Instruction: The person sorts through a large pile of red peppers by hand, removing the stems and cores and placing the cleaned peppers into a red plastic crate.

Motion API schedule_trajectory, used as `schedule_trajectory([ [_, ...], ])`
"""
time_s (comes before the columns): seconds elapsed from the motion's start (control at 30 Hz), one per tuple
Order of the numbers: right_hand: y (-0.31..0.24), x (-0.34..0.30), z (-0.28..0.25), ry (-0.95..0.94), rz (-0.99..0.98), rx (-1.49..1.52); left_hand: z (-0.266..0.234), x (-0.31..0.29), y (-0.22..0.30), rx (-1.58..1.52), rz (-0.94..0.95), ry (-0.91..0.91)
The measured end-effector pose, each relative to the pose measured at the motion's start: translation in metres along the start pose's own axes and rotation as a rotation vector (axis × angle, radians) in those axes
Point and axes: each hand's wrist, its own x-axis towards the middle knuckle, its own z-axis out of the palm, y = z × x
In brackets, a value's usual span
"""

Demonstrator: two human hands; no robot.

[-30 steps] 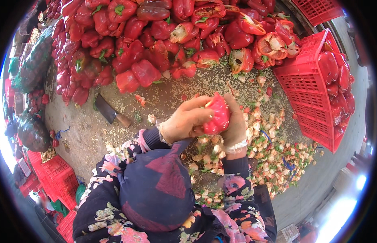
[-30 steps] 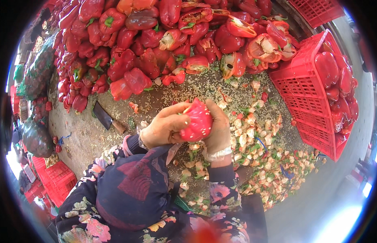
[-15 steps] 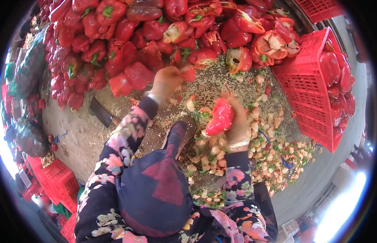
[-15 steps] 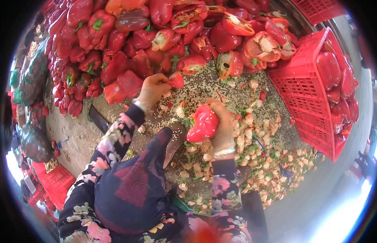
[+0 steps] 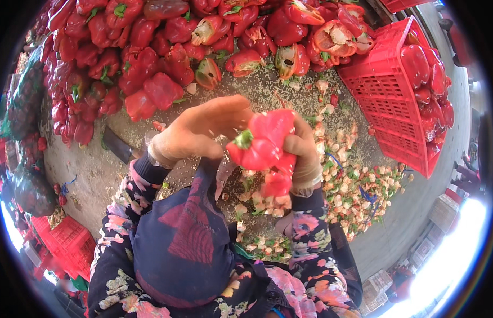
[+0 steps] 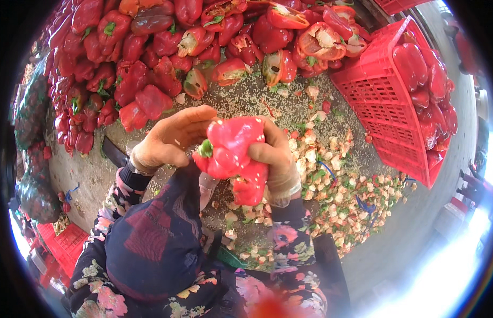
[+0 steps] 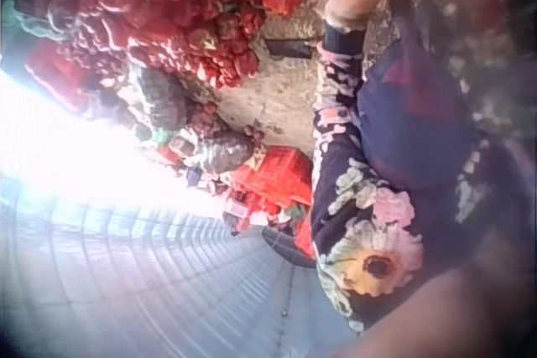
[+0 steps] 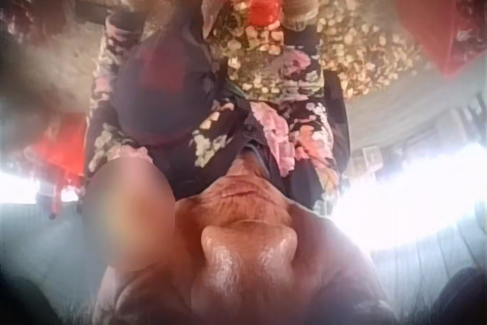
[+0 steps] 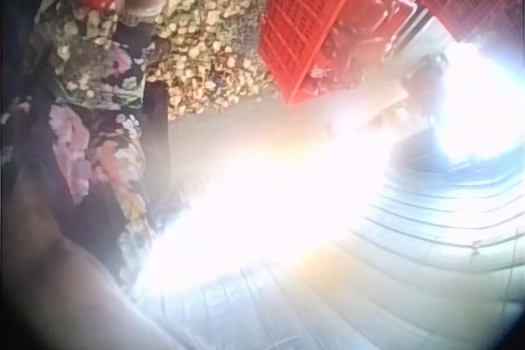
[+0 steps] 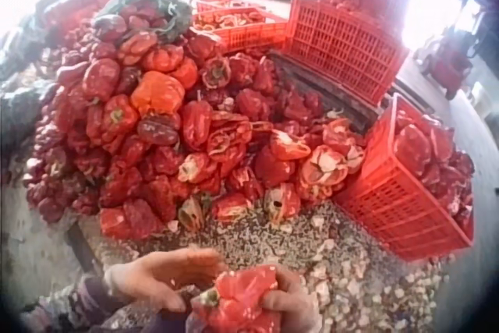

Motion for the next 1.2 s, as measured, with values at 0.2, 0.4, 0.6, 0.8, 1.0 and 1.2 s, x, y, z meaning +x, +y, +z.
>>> schedule_trajectory([
  [0.2,-0.005,0.012,-0.015,0.043,0.198,-0.337,0.046,0.011,-0.030,0.002,-0.137,0.408],
  [0.4,0.001,-0.003,-0.027,0.075,0.206,-0.199,0.055,0.005,-0.023,0.266,-0.320,0.494],
  [0.6,-0.033,-0.011,-0.028,0.458,-0.034,-0.410,-0.015,-0.024,-0.040,0.417,0.035,0.219],
  [0.8,-0.004,0.012,-0.024,0.266,0.164,-0.721,0.006,0.015,-0.064,0.139,0.042,0.481],
  [1.0,-0.032,0.002,-0.017,0.279,-0.114,-0.565,0.009,0.057,-0.035,0.354,0.241,0.422],
  [1.2,-0.161,-0.003,0.000,0.521,-0.101,-0.687,-0.042,0.067,-0.048,0.602,0.397,0.799],
])
